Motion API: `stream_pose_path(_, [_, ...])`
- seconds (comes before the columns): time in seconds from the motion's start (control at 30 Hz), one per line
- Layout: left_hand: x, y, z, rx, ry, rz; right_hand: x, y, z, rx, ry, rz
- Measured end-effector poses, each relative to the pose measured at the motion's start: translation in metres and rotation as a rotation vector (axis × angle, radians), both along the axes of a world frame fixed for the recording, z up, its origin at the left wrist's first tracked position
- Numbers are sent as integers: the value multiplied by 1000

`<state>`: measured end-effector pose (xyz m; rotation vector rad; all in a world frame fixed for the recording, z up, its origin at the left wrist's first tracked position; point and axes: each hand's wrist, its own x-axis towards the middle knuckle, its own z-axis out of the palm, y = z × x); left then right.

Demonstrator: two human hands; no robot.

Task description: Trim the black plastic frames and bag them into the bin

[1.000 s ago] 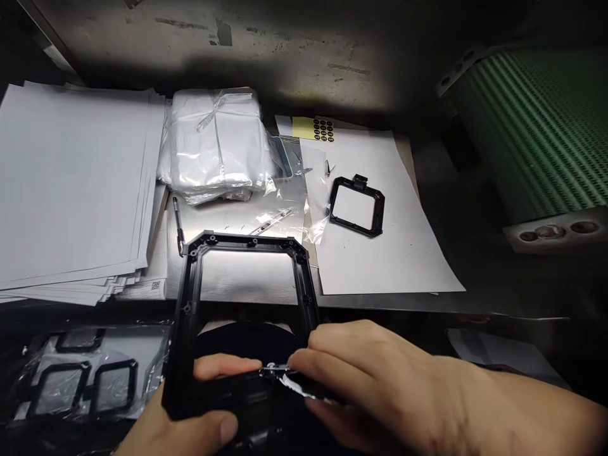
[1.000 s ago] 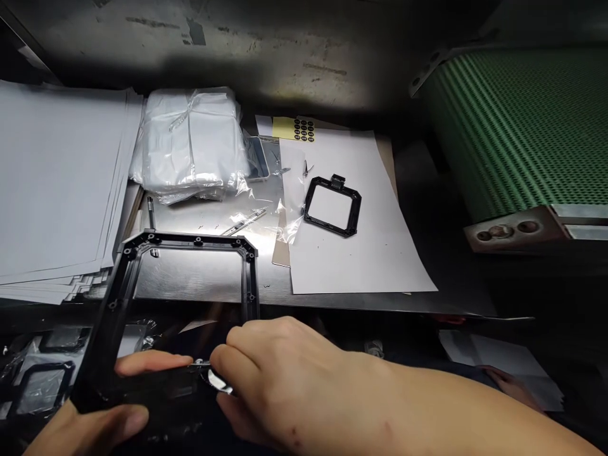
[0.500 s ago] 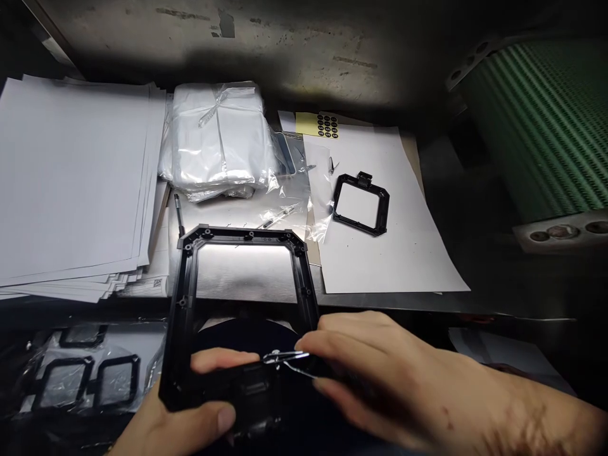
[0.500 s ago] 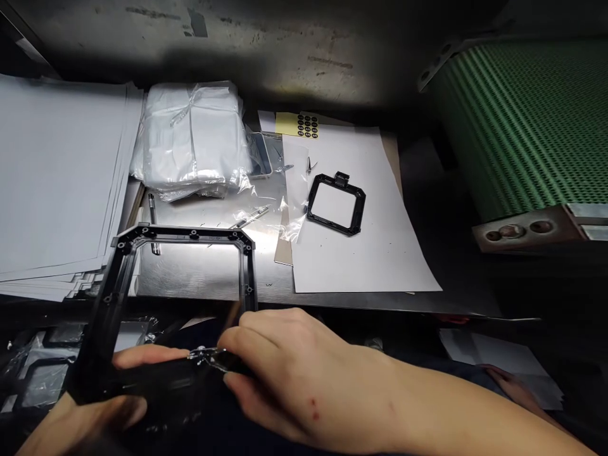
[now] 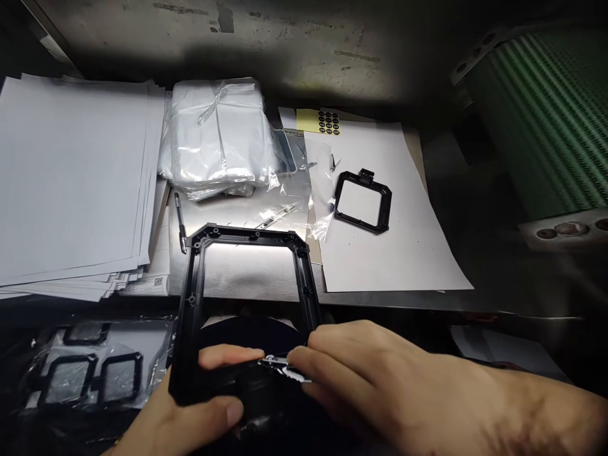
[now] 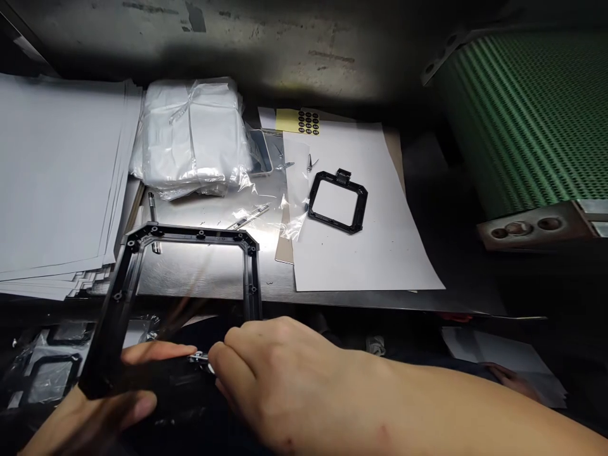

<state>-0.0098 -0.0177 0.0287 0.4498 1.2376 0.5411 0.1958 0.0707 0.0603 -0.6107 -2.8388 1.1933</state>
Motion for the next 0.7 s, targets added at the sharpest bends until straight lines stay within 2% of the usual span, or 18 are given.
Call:
stream_pose_path(0.1, [-1, 0, 0, -7, -5, 8, 4, 6, 0, -195, 62, -110])
stream_pose_path(0.17, [-1, 1, 1, -23, -33, -2, 7, 9, 0, -224, 89, -176])
stream_pose_path(0.3, [0, 4, 2, -18, -70, -14, 6, 10, -1, -125, 59, -77])
stream_pose_path(0.43, [1, 5, 1, -9, -16, -8, 2, 7, 0, -36, -15, 1])
stream_pose_path(0.6, [2, 4, -1, -19, -21, -31, -2, 7, 3, 2, -99, 25])
stream_pose_path(0.7, [2, 5, 0, 1, -50, 9, -3, 5, 2, 44, -93, 9])
